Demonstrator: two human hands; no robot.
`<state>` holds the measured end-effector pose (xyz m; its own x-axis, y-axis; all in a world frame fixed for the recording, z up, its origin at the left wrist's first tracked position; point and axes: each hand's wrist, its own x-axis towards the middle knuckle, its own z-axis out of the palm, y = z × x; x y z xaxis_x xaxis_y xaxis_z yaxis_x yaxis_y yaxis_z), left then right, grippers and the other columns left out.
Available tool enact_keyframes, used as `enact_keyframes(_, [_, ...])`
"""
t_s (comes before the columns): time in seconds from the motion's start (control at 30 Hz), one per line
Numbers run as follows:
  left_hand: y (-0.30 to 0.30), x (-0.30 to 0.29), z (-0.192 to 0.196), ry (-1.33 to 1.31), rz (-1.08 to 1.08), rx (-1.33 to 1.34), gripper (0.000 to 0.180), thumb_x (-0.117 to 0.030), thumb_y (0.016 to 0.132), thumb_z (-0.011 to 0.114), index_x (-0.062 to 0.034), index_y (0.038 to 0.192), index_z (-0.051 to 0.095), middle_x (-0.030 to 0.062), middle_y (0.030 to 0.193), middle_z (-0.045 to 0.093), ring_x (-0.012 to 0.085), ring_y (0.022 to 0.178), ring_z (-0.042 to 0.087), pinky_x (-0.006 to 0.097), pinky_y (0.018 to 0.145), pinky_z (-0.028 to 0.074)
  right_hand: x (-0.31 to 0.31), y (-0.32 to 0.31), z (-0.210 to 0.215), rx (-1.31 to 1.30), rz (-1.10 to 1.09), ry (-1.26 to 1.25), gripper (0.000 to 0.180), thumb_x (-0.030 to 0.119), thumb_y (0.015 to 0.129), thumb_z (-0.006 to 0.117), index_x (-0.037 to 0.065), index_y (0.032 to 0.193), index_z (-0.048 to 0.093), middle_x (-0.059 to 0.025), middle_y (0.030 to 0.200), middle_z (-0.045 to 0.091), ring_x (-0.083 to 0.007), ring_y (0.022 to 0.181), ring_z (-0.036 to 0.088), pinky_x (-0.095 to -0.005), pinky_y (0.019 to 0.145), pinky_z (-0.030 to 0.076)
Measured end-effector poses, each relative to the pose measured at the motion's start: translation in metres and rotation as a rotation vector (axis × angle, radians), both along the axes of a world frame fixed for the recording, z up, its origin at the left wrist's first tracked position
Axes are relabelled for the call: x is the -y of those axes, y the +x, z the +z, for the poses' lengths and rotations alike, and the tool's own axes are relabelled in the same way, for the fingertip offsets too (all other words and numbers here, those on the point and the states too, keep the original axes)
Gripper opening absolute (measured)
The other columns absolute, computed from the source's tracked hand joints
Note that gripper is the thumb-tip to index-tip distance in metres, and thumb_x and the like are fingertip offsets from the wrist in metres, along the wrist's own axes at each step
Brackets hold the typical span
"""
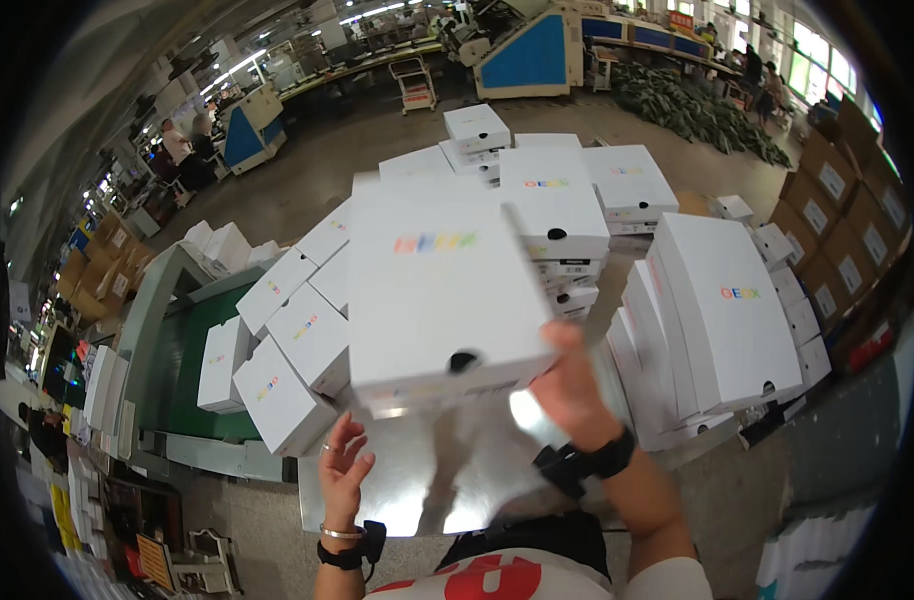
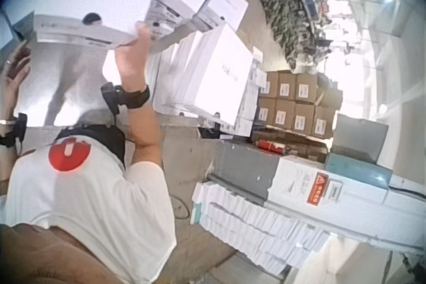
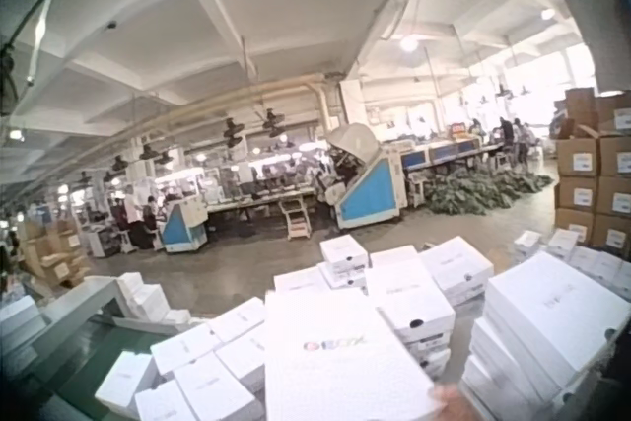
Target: Stacking several branded shoe boxes into a tall vertical pile on a workstation table.
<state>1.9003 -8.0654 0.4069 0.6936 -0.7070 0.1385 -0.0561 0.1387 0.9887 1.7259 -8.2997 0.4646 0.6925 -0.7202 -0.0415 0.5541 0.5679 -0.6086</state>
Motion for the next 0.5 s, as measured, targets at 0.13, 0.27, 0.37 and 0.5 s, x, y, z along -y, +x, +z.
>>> enact_keyframes(0.13, [0.037,0.000,-0.021,0.311,0.160,0.161,0.056,-0.009,0.070,0.066,-0.0041,0.121,0.044,0.0101,0.112,0.050,0.0197,0.105,0.046,0.032,0.089,0.036,0.074,-0.020,0.089,0.032,-0.166,-0.203,0.054,0.040,0.081,0.042,0.002,0.121,0.040,-0.0095,0.114,0.050,-0.0241,0.103,0.049,-0.0401,0.088,0.039])
enact_keyframes(0.27, [0.095,-0.012,-0.064,0.634,0.360,0.758,0.064,-0.018,0.064,0.070,-0.0019,0.120,0.043,0.0189,0.114,0.048,0.0311,0.107,0.044,0.041,0.091,0.035,0.173,-0.048,0.104,-0.254,-0.105,-0.417,0.057,0.040,0.079,0.049,0.003,0.121,0.040,-0.0097,0.113,0.050,-0.0244,0.101,0.049,-0.0447,0.086,0.038])
enact_keyframes(0.37, [0.148,-0.029,-0.098,0.920,0.617,0.875,0.071,-0.026,0.062,0.071,0.0046,0.118,0.042,0.0244,0.110,0.048,0.0361,0.106,0.043,0.043,0.090,0.035,0.204,-0.045,0.069,-0.706,-0.245,-0.468,0.058,0.039,0.078,0.053,0.004,0.123,0.040,-0.0108,0.112,0.051,-0.0226,0.098,0.050,-0.0446,0.084,0.039])
enact_keyframes(0.5, [0.207,-0.088,-0.131,1.027,0.728,0.275,0.071,-0.038,0.064,0.070,0.0123,0.109,0.047,0.0200,0.097,0.058,0.0303,0.086,0.056,0.037,0.073,0.045,0.186,-0.033,0.080,-1.056,-0.369,-0.665,0.055,0.035,0.077,0.058,0.005,0.120,0.045,-0.0115,0.111,0.051,-0.0200,0.097,0.048,-0.0413,0.085,0.037])
